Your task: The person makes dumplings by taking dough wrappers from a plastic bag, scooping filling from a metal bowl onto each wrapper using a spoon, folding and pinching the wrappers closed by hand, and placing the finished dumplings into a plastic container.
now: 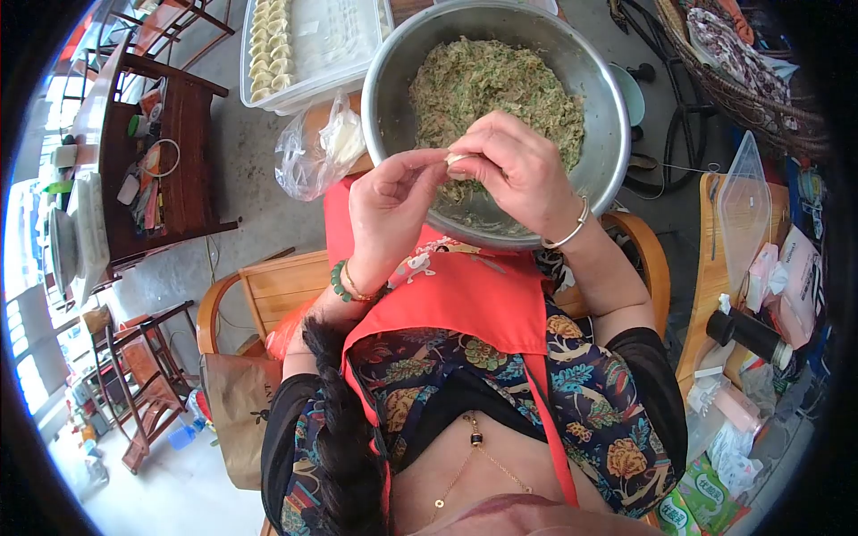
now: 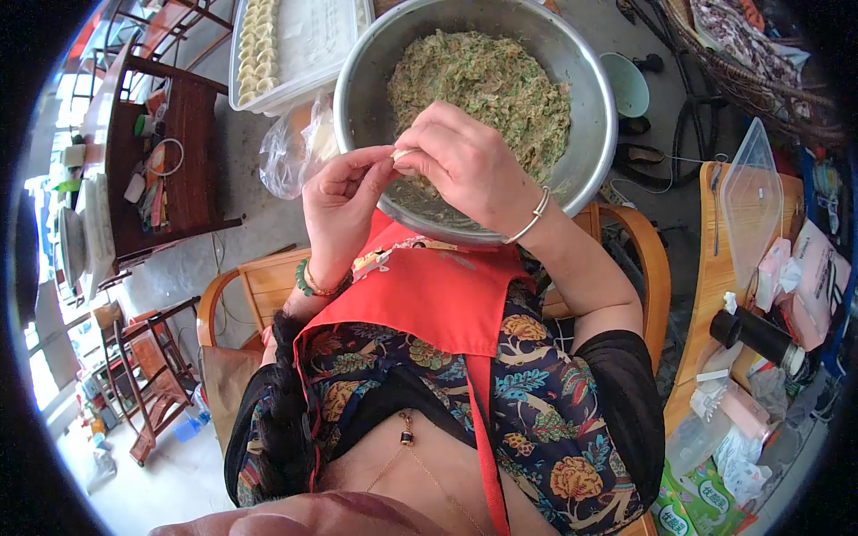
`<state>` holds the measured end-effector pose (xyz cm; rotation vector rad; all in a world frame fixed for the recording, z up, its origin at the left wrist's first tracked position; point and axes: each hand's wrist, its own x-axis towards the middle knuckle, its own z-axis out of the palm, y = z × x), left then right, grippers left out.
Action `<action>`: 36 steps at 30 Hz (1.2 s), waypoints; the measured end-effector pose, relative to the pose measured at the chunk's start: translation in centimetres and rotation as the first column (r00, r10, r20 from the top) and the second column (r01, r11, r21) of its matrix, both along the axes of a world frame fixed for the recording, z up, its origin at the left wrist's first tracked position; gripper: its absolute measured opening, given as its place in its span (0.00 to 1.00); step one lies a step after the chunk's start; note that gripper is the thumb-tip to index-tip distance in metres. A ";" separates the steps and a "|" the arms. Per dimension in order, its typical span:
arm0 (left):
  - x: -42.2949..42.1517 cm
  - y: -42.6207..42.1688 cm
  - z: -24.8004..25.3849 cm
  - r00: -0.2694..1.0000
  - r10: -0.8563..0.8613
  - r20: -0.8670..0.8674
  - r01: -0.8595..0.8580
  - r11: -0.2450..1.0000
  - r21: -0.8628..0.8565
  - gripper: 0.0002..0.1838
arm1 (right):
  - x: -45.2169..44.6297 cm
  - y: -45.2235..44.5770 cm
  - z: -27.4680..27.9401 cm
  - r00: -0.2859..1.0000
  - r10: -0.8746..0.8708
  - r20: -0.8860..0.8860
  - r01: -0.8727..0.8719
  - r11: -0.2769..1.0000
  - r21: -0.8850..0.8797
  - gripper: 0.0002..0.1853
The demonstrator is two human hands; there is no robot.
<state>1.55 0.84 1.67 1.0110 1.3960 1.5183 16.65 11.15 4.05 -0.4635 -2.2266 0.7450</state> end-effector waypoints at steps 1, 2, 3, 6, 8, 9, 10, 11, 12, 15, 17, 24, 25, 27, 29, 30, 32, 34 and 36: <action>-0.1 -0.1 -0.1 1.000 0.000 0.000 0.000 1.000 0.000 0.09 | 0.0 0.0 0.0 1.000 0.000 0.000 0.000 1.000 0.000 0.09; -0.3 -0.2 -0.2 0.999 -0.049 0.016 0.049 0.999 -0.023 0.11 | 0.1 -0.1 0.0 1.000 -0.012 0.013 0.012 1.000 -0.022 0.07; -0.4 -0.3 -0.2 0.995 -0.097 0.033 0.099 0.994 -0.045 0.14 | 0.1 -0.1 0.1 0.999 -0.023 0.027 0.024 0.999 -0.044 0.07; 0.6 0.1 0.5 0.865 -0.076 0.495 0.102 0.994 -0.025 0.23 | 0.0 -0.3 0.2 0.998 -0.052 0.030 0.053 0.999 -0.009 0.07; 0.7 0.3 0.2 0.718 -0.090 0.690 0.158 0.987 -0.037 0.29 | 0.0 -0.5 0.2 0.998 -0.053 0.045 0.055 0.998 -0.039 0.07; 0.8 0.4 0.0 0.528 -0.088 0.845 0.218 0.975 -0.035 0.35 | 0.1 -0.5 0.3 0.997 -0.055 0.061 0.059 0.996 -0.070 0.07; 0.6 0.3 -0.1 0.528 -0.089 0.844 0.217 0.976 -0.033 0.35 | 0.1 -0.3 0.3 0.997 -0.055 0.060 0.059 0.996 -0.068 0.07; 0.4 0.3 -0.3 0.493 -0.162 0.855 0.278 0.960 0.022 0.39 | 0.1 -0.1 0.3 0.997 -0.040 0.070 0.044 0.997 -0.060 0.07; 0.3 0.2 -0.4 0.453 -0.233 0.861 0.337 0.938 0.076 0.43 | 0.1 0.0 0.3 0.996 -0.025 0.080 0.029 0.998 -0.052 0.08; 0.2 0.0 -0.1 0.469 -0.228 0.853 0.344 0.937 0.061 0.44 | -0.4 0.0 0.9 0.999 0.011 0.036 -0.005 0.987 -0.159 0.11; 0.3 -0.1 0.3 0.474 -0.222 0.852 0.346 0.937 0.052 0.45 | -0.2 0.2 0.8 0.998 0.044 0.049 -0.035 0.985 -0.168 0.11; 0.6 -0.2 0.5 0.463 -0.185 0.867 0.346 0.938 0.016 0.46 | 0.0 1.1 -0.1 0.987 0.158 0.033 -0.153 0.980 -0.128 0.11; 0.6 -0.1 0.4 0.463 -0.187 0.866 0.348 0.938 0.016 0.46 | -0.1 1.1 -0.3 0.987 0.157 0.033 -0.152 0.980 -0.127 0.11; 0.5 -0.1 0.1 0.424 -0.196 0.884 0.345 0.938 0.042 0.45 | -0.2 1.2 -0.5 0.984 0.170 0.050 -0.168 0.985 -0.047 0.13; 0.3 -0.1 -0.3 0.349 -0.261 0.900 0.344 0.929 0.136 0.45 | -0.3 0.8 0.3 0.987 0.150 0.059 -0.146 0.987 -0.072 0.14; 0.3 -0.1 -0.5 0.273 -0.325 0.905 0.334 0.915 0.228 0.44 | -0.2 0.7 0.5 0.989 0.132 0.068 -0.125 0.987 -0.098 0.15; 0.1 0.0 -0.6 0.247 -0.333 0.910 0.320 0.914 0.248 0.42 | -0.3 0.7 0.2 0.989 0.140 0.039 -0.132 0.977 -0.169 0.16; -0.1 0.0 -0.6 0.219 -0.342 0.914 0.306 0.913 0.268 0.40 | -0.4 0.6 -0.1 0.990 0.144 0.012 -0.137 0.961 -0.239 0.17; -0.1 0.0 -0.4 0.240 -0.364 0.900 0.264 0.917 0.300 0.39 | -0.4 0.7 -0.1 0.989 0.145 -0.002 -0.143 0.973 -0.182 0.16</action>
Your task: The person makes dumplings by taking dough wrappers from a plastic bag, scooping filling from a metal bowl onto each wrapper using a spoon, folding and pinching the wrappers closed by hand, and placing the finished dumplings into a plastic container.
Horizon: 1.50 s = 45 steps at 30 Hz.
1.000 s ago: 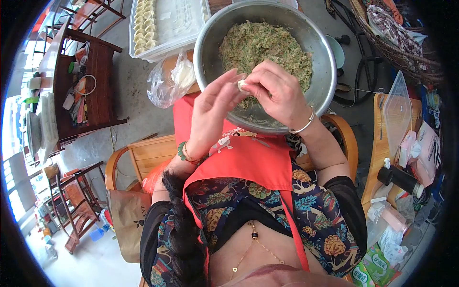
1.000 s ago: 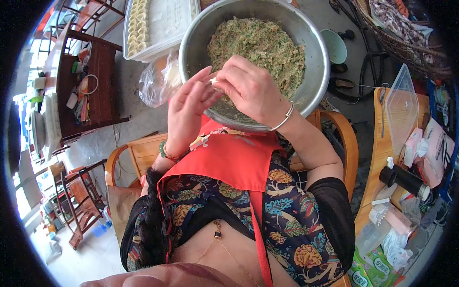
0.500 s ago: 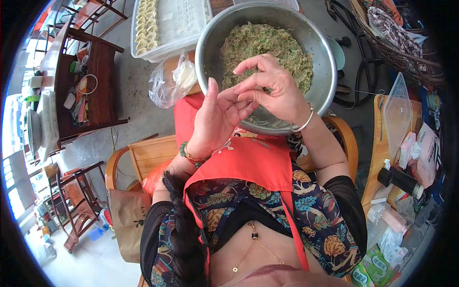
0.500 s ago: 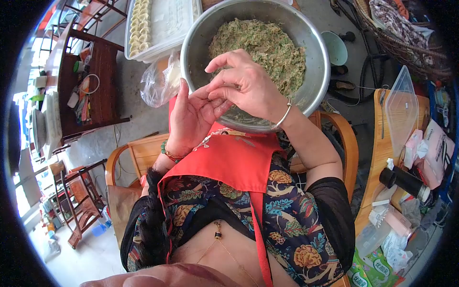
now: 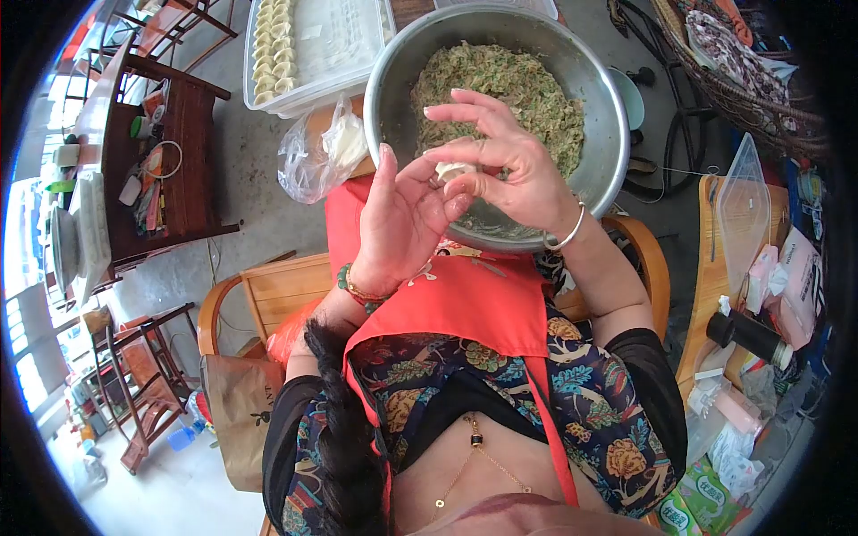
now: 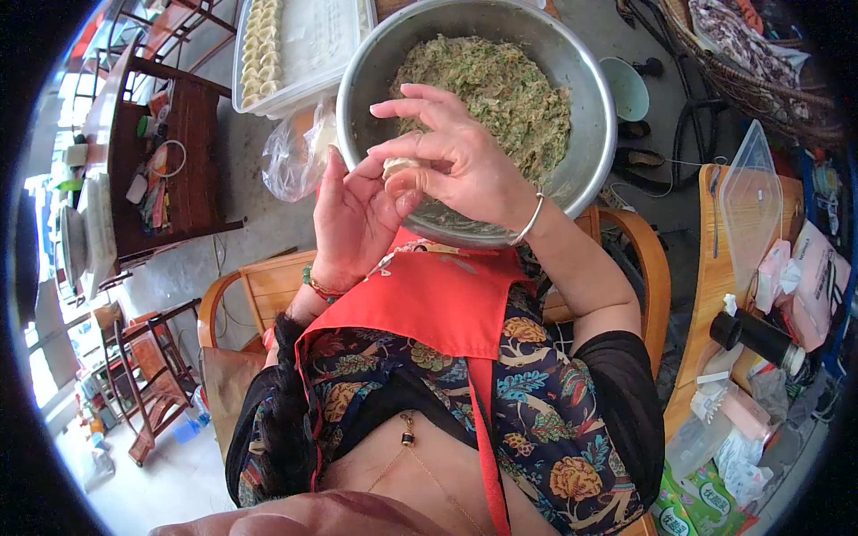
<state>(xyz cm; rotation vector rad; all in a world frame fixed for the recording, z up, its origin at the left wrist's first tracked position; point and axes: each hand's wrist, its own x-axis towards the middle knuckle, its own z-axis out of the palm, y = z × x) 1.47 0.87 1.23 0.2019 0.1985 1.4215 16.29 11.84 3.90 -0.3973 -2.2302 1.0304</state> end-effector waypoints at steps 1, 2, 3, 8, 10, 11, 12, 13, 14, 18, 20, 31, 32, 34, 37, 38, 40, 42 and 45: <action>0.1 0.0 0.2 1.000 -0.001 -0.001 0.001 1.000 0.000 0.39 | 0.0 0.0 0.0 1.000 -0.001 -0.001 0.001 1.000 0.000 0.16; 0.3 -0.1 0.4 0.999 0.021 -0.047 -0.024 0.998 -0.062 0.39 | -0.1 0.0 0.1 1.000 0.001 -0.017 -0.001 1.000 0.016 0.15; 0.4 -0.1 0.5 0.995 0.041 -0.095 -0.052 0.991 -0.123 0.39 | -0.1 -0.1 0.2 0.999 0.003 -0.032 -0.002 0.999 0.032 0.14; 0.4 -0.1 0.2 0.995 0.020 -0.095 -0.032 0.991 -0.130 0.36 | 0.3 0.4 -0.8 0.998 0.057 -0.026 -0.056 0.998 0.039 0.13; 0.4 -0.1 0.3 0.997 0.021 -0.068 -0.030 0.992 -0.124 0.35 | 0.3 0.3 -0.7 0.997 0.070 -0.018 -0.070 0.997 0.032 0.14; 0.4 0.0 0.7 0.991 0.019 -0.134 -0.037 0.990 -0.133 0.34 | 0.1 0.1 -0.5 0.998 0.055 -0.034 -0.055 0.998 -0.022 0.14; 0.4 0.0 0.9 0.980 0.015 -0.201 -0.044 0.989 -0.142 0.34 | 0.0 -0.1 -0.3 0.998 0.038 -0.051 -0.041 0.996 -0.076 0.15; 0.3 0.0 0.8 0.980 0.014 -0.201 -0.043 0.989 -0.141 0.34 | -0.1 -0.3 -0.1 0.998 0.036 -0.051 -0.040 0.996 -0.075 0.15; 0.2 0.1 0.4 0.994 0.022 -0.109 -0.029 0.998 -0.063 0.31 | -0.2 -0.4 0.0 0.997 0.005 -0.071 -0.014 0.992 -0.129 0.16; 0.3 -0.2 -0.4 0.989 0.097 -0.112 -0.105 0.992 -0.074 0.25 | 0.0 -0.3 -0.5 0.996 -0.032 -0.087 0.025 0.996 -0.083 0.16; 0.4 0.0 0.3 0.987 0.088 -0.134 -0.099 0.992 -0.078 0.24 | -0.2 -0.3 -0.8 0.995 -0.020 -0.093 0.013 0.997 -0.076 0.17; 0.2 0.1 0.8 0.955 0.109 -0.276 -0.134 0.988 -0.073 0.25 | -0.7 -0.9 -1.1 0.986 -0.097 -0.134 0.075 0.985 -0.159 0.24; 0.1 0.2 1.0 0.952 0.121 -0.282 -0.150 0.985 -0.083 0.25 | -0.6 -1.0 -1.1 0.985 -0.065 -0.159 0.019 0.962 -0.272 0.27; -0.1 0.2 1.0 0.949 0.136 -0.286 -0.168 0.981 -0.093 0.25 | -0.8 -1.2 -1.1 0.982 -0.033 -0.185 -0.040 0.924 -0.380 0.29; 0.1 0.1 0.5 0.941 0.175 -0.289 -0.193 0.980 -0.036 0.25 | -1.1 -1.4 -1.3 0.985 -0.054 -0.162 0.014 0.971 -0.239 0.28; 0.2 0.1 0.2 0.927 0.196 -0.320 -0.209 0.978 -0.006 0.24 | -1.3 -1.5 -1.5 0.979 -0.084 -0.188 0.038 0.972 -0.233 0.26; 0.0 0.0 -0.3 0.911 0.220 -0.348 -0.226 0.974 0.025 0.24 | -1.9 -1.9 -1.8 0.971 -0.110 -0.212 0.061 0.972 -0.226 0.24; -0.1 0.0 -0.6 0.908 0.236 -0.345 -0.237 0.971 0.040 0.24 | -2.4 -2.3 -2.0 0.964 -0.168 -0.205 0.124 0.969 -0.213 0.21; -0.5 0.0 -1.0 0.898 0.251 -0.361 -0.256 0.966 0.036 0.24 | -3.0 -2.3 -2.0 0.970 -0.181 -0.163 0.141 0.964 -0.226 0.19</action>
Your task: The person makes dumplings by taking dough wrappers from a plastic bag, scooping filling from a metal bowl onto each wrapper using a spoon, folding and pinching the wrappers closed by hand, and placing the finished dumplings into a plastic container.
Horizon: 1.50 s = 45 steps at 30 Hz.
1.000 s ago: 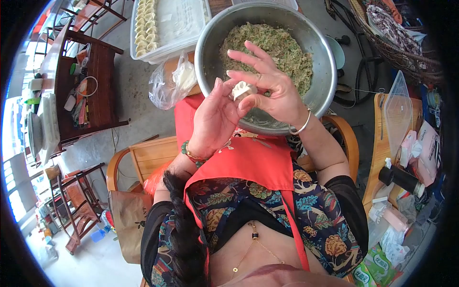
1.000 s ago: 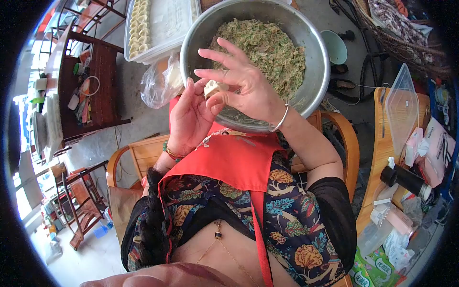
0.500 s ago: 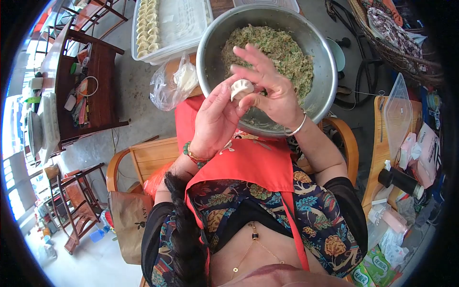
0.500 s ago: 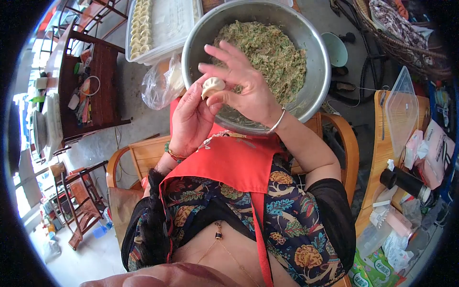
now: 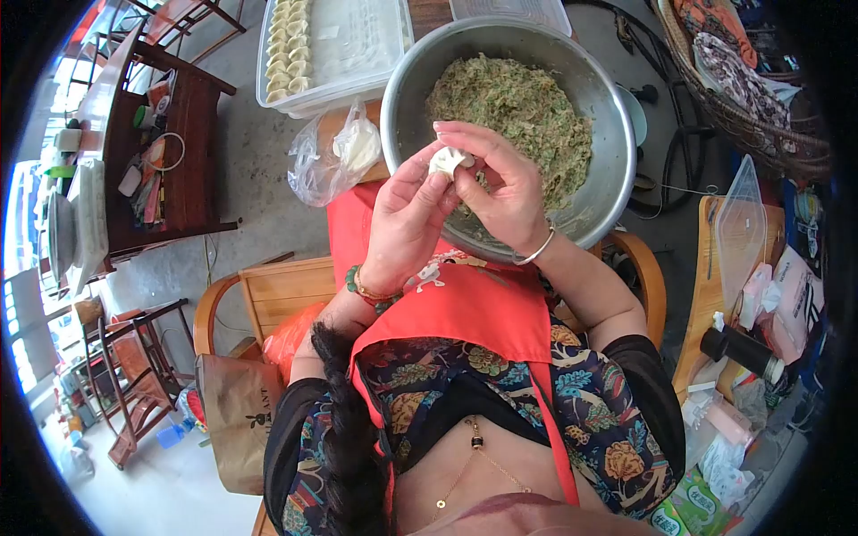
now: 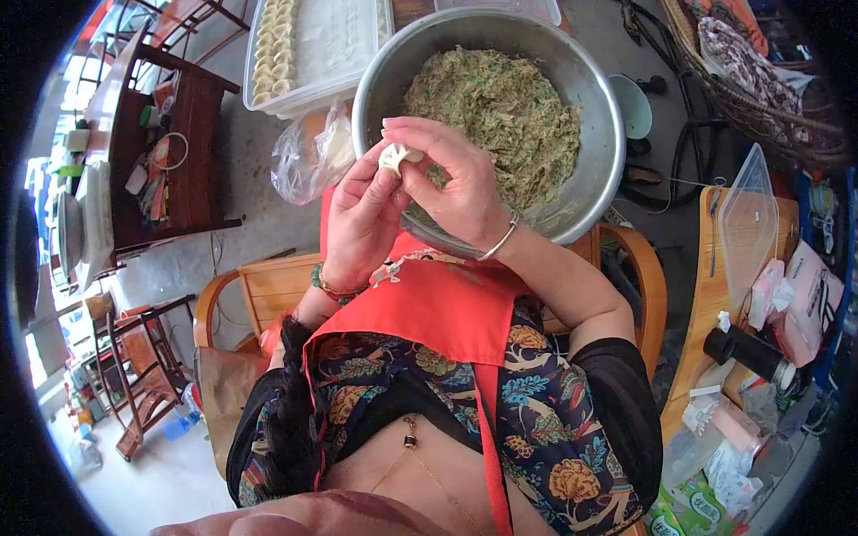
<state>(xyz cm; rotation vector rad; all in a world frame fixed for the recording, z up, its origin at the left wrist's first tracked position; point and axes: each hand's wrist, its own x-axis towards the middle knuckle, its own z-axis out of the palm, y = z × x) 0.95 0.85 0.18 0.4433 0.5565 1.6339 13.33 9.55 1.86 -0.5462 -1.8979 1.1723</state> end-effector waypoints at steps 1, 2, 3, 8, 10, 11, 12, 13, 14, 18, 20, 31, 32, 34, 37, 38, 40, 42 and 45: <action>-0.2 0.0 -0.2 1.000 0.006 0.002 -0.006 1.000 0.002 0.24 | -0.2 0.1 0.2 1.000 0.006 0.002 -0.006 1.000 0.002 0.19; -0.5 -0.1 -0.4 1.000 0.020 0.006 -0.020 1.000 -0.023 0.24 | -0.5 0.4 0.6 0.999 0.023 0.049 -0.025 0.999 0.033 0.19; -0.8 -0.1 -0.6 0.999 0.036 0.009 -0.036 0.998 -0.047 0.24 | -0.8 0.7 1.1 0.995 0.041 0.094 -0.047 0.997 0.064 0.19; -2.5 -0.3 -0.9 0.997 0.080 0.010 -0.080 0.995 -0.053 0.23 | -2.3 3.6 3.7 0.944 0.115 0.309 -0.265 0.823 0.502 0.15; -3.2 -0.6 -0.8 0.994 0.100 -0.043 -0.103 0.992 -0.075 0.24 | -3.6 4.0 3.8 0.914 0.199 0.355 -0.377 0.741 0.555 0.09; -3.6 -0.7 -1.0 0.992 0.116 -0.045 -0.119 0.991 -0.067 0.24 | -4.3 4.4 3.9 0.911 0.211 0.354 -0.387 0.731 0.562 0.09; -4.1 -0.8 -1.1 0.992 0.127 0.005 -0.126 0.989 -0.074 0.24 | -5.1 4.9 4.0 0.881 0.232 0.411 -0.441 0.718 0.539 0.09; -4.7 -1.0 -1.2 0.989 0.136 0.054 -0.131 0.988 -0.082 0.24 | -6.0 5.6 4.0 0.848 0.252 0.466 -0.491 0.704 0.513 0.09; -5.4 -1.2 -1.2 0.989 0.147 0.018 -0.144 0.985 -0.094 0.25 | -7.1 6.4 4.3 0.837 0.257 0.484 -0.508 0.694 0.510 0.08; -7.8 -2.3 -1.3 0.971 0.239 0.005 -0.236 0.960 -0.153 0.23 | -13.2 13.3 3.1 0.875 0.148 0.462 -0.400 0.759 0.514 0.07; -9.1 -3.1 -1.7 0.967 0.255 -0.030 -0.256 0.956 -0.143 0.23 | -17.1 17.7 2.1 0.881 0.047 0.471 -0.306 0.815 0.491 0.08; -12.6 -4.6 -3.5 0.954 0.290 -0.075 -0.300 0.918 -0.261 0.19 | -33.2 35.2 -6.3 0.809 -0.381 0.448 0.022 0.782 0.623 0.07; -12.8 -4.6 -3.7 0.953 0.296 -0.071 -0.304 0.916 -0.262 0.19 | -34.0 35.9 -6.7 0.793 -0.411 0.450 0.029 0.763 0.645 0.07; -13.1 -4.5 -3.9 0.951 0.301 -0.064 -0.307 0.914 -0.265 0.18 | -35.3 37.0 -7.4 0.774 -0.441 0.454 0.033 0.745 0.667 0.07; -13.4 -4.4 -4.2 0.949 0.308 -0.059 -0.311 0.902 -0.297 0.18 | -36.6 38.0 -8.5 0.761 -0.450 0.467 0.003 0.722 0.692 0.08; -13.4 -4.4 -4.3 0.947 0.314 -0.064 -0.318 0.897 -0.307 0.18 | -36.9 38.2 -8.8 0.763 -0.457 0.458 0.007 0.714 0.700 0.08; -13.4 -4.3 -4.5 0.945 0.321 -0.067 -0.325 0.889 -0.321 0.17 | -37.5 38.5 -9.3 0.764 -0.460 0.453 0.007 0.708 0.706 0.08; -13.5 -4.2 -4.6 0.949 0.308 -0.073 -0.314 0.892 -0.325 0.17 | -38.0 38.8 -9.5 0.757 -0.470 0.455 -0.003 0.692 0.722 0.08; -13.3 -4.2 -4.7 0.951 0.302 -0.067 -0.307 0.893 -0.329 0.18 | -38.1 38.8 -9.7 0.743 -0.480 0.465 -0.007 0.690 0.724 0.08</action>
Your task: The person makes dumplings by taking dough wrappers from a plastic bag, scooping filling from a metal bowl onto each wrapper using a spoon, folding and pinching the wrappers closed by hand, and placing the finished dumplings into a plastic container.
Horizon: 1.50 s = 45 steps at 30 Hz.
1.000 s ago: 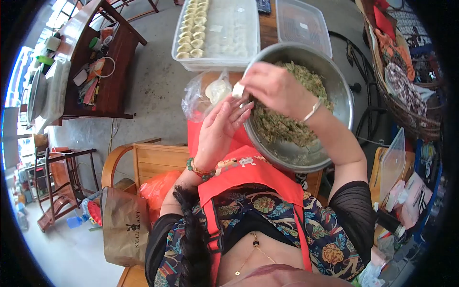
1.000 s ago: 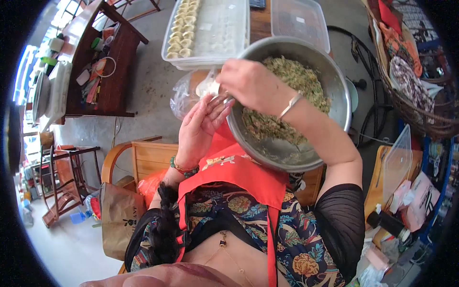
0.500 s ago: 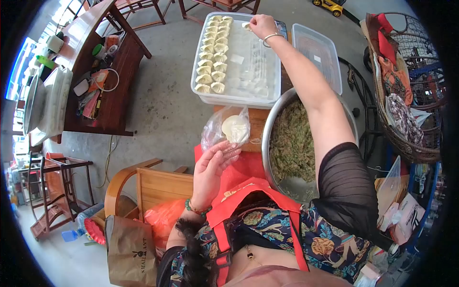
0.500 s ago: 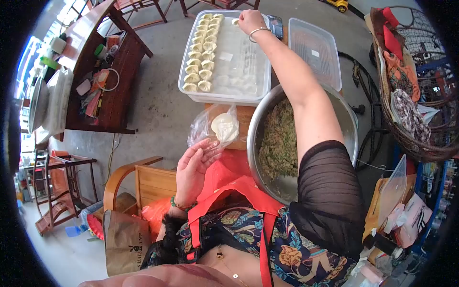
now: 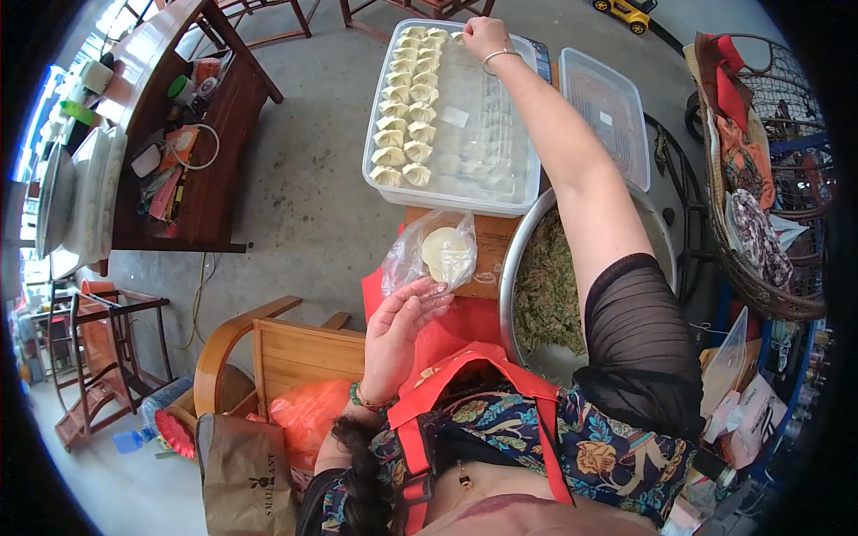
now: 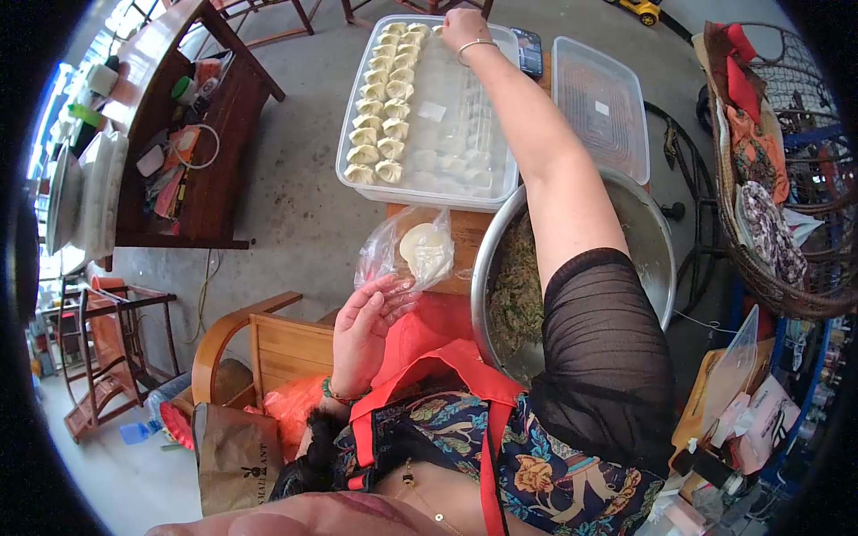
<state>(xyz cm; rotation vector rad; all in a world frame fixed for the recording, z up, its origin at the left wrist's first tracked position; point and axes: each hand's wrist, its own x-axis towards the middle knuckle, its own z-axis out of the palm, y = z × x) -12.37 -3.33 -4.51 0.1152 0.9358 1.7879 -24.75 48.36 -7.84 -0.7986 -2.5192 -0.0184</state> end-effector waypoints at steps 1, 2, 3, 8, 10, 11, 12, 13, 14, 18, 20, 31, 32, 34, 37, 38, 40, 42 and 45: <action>0.0 0.0 0.0 1.000 0.001 -0.001 -0.001 1.000 0.001 0.18 | 0.1 -0.2 0.2 1.000 0.001 -0.001 -0.001 1.000 0.001 0.08; 0.1 0.0 0.0 1.000 0.001 0.000 -0.001 1.000 0.003 0.18 | 0.3 -0.5 0.5 1.000 -0.007 0.004 0.007 1.000 -0.020 0.09; 0.2 -0.1 0.0 1.000 0.001 0.001 -0.001 1.000 0.006 0.18 | 0.5 -0.8 0.8 1.000 -0.013 0.009 0.013 0.999 -0.040 0.10; 0.5 -0.4 0.4 1.000 0.010 -0.023 -0.011 1.000 -0.004 0.18 | 2.6 -1.7 2.6 0.999 0.037 -0.024 -0.039 0.996 -0.077 0.13; 0.8 -1.1 0.4 1.000 0.024 -0.012 -0.024 0.999 -0.026 0.18 | 3.9 -3.4 2.7 0.997 0.071 -0.012 -0.071 0.993 -0.095 0.13; 0.8 -1.4 0.3 0.999 0.036 -0.023 -0.037 0.999 -0.019 0.18 | 4.8 -5.3 3.8 0.978 0.199 0.057 -0.196 0.979 -0.057 0.13; 0.8 -1.6 0.2 0.998 0.050 -0.035 -0.050 0.999 -0.013 0.18 | 5.8 -7.4 5.0 0.938 0.324 0.125 -0.323 0.946 -0.029 0.14; 0.8 -1.9 0.2 0.998 0.054 -0.037 -0.055 0.998 -0.023 0.17 | 7.1 -10.3 6.5 0.935 0.331 0.129 -0.327 0.944 -0.050 0.14; 0.9 -2.2 0.0 0.998 0.058 -0.033 -0.059 0.998 -0.034 0.17 | 8.6 -13.9 8.4 0.826 0.536 0.177 -0.476 0.830 -0.292 0.11; 1.4 -3.0 -0.4 0.997 0.069 -0.034 -0.069 0.998 -0.004 0.17 | 13.0 -24.6 8.9 0.389 0.898 0.206 -0.551 0.406 -0.729 0.07; 1.9 -3.2 0.2 0.996 0.076 -0.052 -0.076 0.997 0.003 0.17 | 13.8 -28.0 6.5 0.221 0.938 0.267 -0.605 0.347 -0.717 0.07; 3.2 -4.7 1.1 0.993 0.075 -0.086 -0.072 0.997 0.039 0.16 | 12.3 -30.7 0.0 0.143 0.750 0.646 -0.724 0.525 -0.448 0.10; 3.2 -4.7 1.0 0.993 0.077 -0.089 -0.074 0.996 0.040 0.16 | 12.1 -30.5 -0.6 0.144 0.749 0.647 -0.724 0.525 -0.447 0.10; 3.2 -4.8 1.2 0.993 0.077 -0.094 -0.074 0.997 0.031 0.16 | 11.9 -30.2 -1.3 0.149 0.769 0.621 -0.782 0.476 -0.403 0.10; 3.3 -4.8 1.4 0.991 0.085 -0.101 -0.083 0.996 0.023 0.16 | 11.8 -29.6 -1.8 0.181 0.757 0.627 -0.815 0.472 -0.335 0.09; 3.3 -4.8 1.4 0.991 0.091 -0.102 -0.090 0.996 0.024 0.16 | 12.0 -29.3 -2.0 0.183 0.756 0.629 -0.816 0.473 -0.332 0.09; 3.4 -4.8 1.5 0.991 0.089 -0.104 -0.086 0.996 0.030 0.16 | 12.6 -29.0 -1.6 0.264 0.826 0.498 -0.857 0.438 -0.272 0.08; 3.4 -4.6 1.4 0.990 0.085 -0.110 -0.081 0.996 0.038 0.16 | 12.9 -28.6 -0.2 0.237 0.825 0.513 -0.804 0.463 -0.374 0.07; 3.2 -4.0 0.5 0.983 0.111 -0.144 -0.110 0.994 0.012 0.17 | 14.5 -29.4 5.5 0.295 0.835 0.463 -0.651 0.531 -0.542 0.06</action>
